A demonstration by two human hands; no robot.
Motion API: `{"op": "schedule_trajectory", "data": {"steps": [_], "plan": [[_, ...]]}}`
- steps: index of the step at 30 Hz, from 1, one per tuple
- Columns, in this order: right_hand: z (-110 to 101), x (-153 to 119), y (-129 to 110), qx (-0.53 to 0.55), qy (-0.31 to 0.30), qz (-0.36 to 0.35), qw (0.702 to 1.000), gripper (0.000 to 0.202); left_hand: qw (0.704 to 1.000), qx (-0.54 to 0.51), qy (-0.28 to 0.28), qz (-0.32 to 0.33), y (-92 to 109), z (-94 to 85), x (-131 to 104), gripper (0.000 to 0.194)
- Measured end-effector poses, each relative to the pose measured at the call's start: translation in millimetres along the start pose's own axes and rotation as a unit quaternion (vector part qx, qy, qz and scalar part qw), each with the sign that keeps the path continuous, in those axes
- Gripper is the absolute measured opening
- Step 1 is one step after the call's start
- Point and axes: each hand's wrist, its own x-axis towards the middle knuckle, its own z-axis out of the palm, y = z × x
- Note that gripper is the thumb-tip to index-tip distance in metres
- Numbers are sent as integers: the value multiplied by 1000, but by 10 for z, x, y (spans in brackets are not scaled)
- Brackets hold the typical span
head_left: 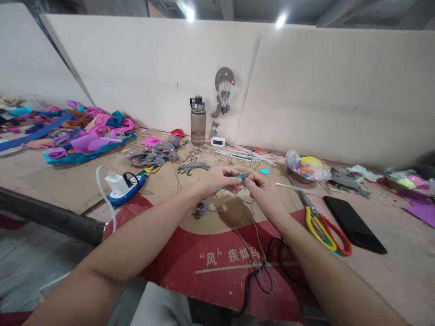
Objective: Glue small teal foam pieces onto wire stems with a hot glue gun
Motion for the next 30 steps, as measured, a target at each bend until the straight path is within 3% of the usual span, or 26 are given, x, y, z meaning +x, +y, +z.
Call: {"op": "schedule_trajectory", "data": {"steps": [6,11,15,23,30], "plan": [[9,11,6,127,-48,43,990,26,997,-51,49,-30,3,31,23,18],[30,18,-12,203,-49,80,975,25,998,-8,61,-8,20,58,2,13],[34,39,50,178,-39,77,980,27,997,39,65,17,46,83,-33,9],[14,4,-13,7,10,22,1000,23,991,119,59,28,66,103,-58,9],[-4,-2,-64,63,-67,6,996,27,997,-9,72,3,-5,63,18,5]]}}
